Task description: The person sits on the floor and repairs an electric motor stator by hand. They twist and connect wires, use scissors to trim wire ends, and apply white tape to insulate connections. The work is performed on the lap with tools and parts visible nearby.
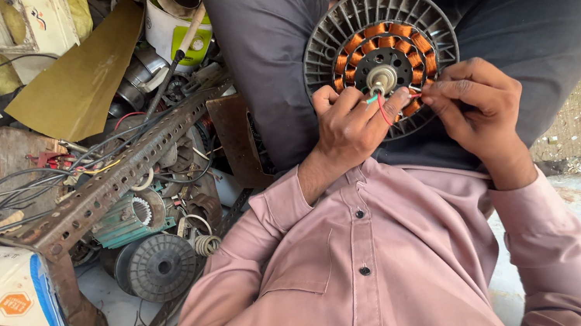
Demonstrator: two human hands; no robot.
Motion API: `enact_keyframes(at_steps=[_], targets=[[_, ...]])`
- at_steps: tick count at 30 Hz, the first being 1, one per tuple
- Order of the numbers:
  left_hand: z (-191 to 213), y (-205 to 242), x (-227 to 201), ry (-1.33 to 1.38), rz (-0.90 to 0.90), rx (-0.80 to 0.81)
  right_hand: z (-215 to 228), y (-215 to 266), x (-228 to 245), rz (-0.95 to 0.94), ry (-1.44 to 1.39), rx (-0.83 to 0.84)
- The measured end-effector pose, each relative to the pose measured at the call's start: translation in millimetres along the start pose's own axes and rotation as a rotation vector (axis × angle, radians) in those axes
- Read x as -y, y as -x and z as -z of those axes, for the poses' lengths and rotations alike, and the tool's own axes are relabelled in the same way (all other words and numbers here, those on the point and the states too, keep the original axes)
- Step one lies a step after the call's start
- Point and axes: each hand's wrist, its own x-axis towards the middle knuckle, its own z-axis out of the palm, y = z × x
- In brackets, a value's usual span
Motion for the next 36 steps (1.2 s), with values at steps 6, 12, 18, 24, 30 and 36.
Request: enact_keyframes(at_steps=[6, 12, 18, 24, 30, 36], targets=[[-0.4, 3.0, 1.6, -0.061, -0.034, 0.074, -5.7, 0.6, 7.3, 0.035, 0.194, 0.006], [-3.1, 1.8, 0.3, -0.106, -0.06, 0.04, -2.7, -12.8, 32.5, 0.083, 0.364, 0.134], [-5.1, -5.8, -2.7, -0.095, -0.083, 0.011, -1.8, -17.8, 46.6, 0.063, 0.474, 0.245], [10.7, -8.9, -7.2, -0.037, -0.052, -0.06, 3.3, -14.1, 35.7, -0.052, 0.103, 0.086], [9.6, -2.9, -6.6, 0.02, -0.049, -0.053, -2.4, -4.0, 19.6, 0.0, 0.096, 0.03], [9.1, 0.2, -10.9, -0.04, -0.06, -0.033, -6.3, -13.0, 31.9, -0.06, 0.066, 0.061]])
